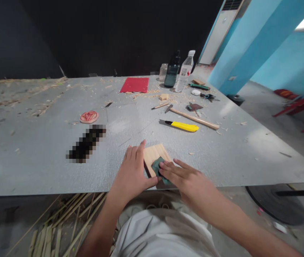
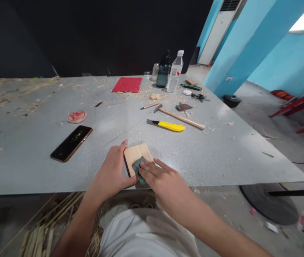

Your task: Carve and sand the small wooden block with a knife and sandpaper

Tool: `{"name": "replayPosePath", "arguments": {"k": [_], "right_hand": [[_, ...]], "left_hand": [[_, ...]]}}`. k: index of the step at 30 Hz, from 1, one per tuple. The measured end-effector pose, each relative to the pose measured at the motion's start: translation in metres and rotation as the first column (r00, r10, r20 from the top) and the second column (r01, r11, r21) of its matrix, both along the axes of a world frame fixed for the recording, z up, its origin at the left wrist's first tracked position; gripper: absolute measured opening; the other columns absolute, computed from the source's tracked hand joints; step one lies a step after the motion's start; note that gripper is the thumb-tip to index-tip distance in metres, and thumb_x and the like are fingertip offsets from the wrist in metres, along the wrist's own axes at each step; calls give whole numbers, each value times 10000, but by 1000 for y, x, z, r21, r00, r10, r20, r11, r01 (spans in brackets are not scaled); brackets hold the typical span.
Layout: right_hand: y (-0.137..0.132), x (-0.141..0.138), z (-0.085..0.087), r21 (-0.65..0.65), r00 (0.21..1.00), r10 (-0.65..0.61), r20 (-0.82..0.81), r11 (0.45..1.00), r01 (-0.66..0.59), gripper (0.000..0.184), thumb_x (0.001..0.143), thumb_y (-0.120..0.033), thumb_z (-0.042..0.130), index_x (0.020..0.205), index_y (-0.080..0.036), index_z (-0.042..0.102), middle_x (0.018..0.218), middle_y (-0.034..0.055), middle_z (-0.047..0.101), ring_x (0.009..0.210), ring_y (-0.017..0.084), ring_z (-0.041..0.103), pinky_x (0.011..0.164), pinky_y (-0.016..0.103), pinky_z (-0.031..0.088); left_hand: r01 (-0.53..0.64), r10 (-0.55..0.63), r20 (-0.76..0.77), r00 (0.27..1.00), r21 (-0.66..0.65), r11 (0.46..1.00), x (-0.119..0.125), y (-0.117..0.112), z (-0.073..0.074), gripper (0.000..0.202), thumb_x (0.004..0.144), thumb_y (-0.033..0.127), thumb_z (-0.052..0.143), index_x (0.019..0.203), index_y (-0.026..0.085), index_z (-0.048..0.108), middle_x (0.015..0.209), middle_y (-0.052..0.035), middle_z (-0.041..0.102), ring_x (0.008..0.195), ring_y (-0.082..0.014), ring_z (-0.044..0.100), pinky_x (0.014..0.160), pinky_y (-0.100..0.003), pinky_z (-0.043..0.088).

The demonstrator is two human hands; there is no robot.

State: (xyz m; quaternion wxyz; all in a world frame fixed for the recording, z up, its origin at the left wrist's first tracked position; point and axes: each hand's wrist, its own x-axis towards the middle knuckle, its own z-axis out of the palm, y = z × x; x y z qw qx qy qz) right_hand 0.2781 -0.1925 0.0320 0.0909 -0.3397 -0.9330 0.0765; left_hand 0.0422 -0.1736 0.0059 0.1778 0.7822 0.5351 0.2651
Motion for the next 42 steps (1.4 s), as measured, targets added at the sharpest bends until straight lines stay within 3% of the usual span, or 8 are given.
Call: {"name": "replayPosePath", "arguments": {"k": [7,13,17,25,27,33,36,42], "right_hand": [[63,-19,-3,66,991,-115,66,992,111,652,831,57,463,1456,-70,599,1511,188,635,1410,279,615,1262,513,424],[12,-11,6,116,998,0,67,993,-8,627,829,41,499,1441,-37,614,1514,227,609,1408,295,614,1231,504,473],[-12,-1,4,95,1000,3,3,995,-3,684,794,69,469,1458,-36,598,1517,212,613,1418,281,606,1228,504,479],[68,-29,-6,56,996,-88,-18,994,89,629,833,61,476,1437,-46,615,1481,217,649,1405,303,618,1245,541,449],[65,-29,-3,63,997,-75,-1,995,75,612,835,50,488,1424,-43,624,1483,224,644,1402,307,620,1243,539,451],[-5,-3,5,96,1000,-27,3,995,26,775,721,94,439,1462,-65,597,1528,199,601,1426,271,595,1233,510,468],[-21,8,8,85,1000,-6,-26,996,8,774,738,96,416,1469,-85,596,1515,183,616,1405,261,614,1216,514,487],[-1,27,5,81,965,-118,-234,987,140,808,762,104,380,1507,-168,534,1487,126,669,1403,195,617,1232,503,470]], "left_hand": [[-39,39,3,999,-15,999,0,-2,-1,985,792,442,852,1561,251,267,1401,-139,487,1403,-389,441,1171,-593,414],[-54,53,10,999,34,998,0,-2,-1,844,755,398,852,1425,226,368,1355,-129,519,1329,-361,468,1137,-566,440],[0,-1,7,1000,64,998,-2,-1,0,763,758,332,836,1361,228,380,1320,-115,525,1271,-330,476,1129,-549,440],[28,-25,-63,998,40,999,-1,-2,6,497,819,418,823,1158,240,506,1205,-86,512,1206,-322,475,1061,-533,466],[-1,5,-84,996,41,999,0,-3,6,503,818,433,823,1170,235,524,1212,-89,513,1210,-324,471,1070,-540,466],[-39,46,-98,994,72,997,1,-4,5,542,783,397,826,1209,215,545,1205,-88,532,1201,-317,474,1107,-540,461],[-48,59,-121,991,93,995,0,-4,5,574,786,403,832,1251,211,555,1217,-93,542,1221,-325,475,1152,-562,433],[-117,155,-221,963,177,977,1,-3,1,987,710,897,709,1367,170,590,1154,-111,557,1180,-364,514,1253,-697,240]]}}
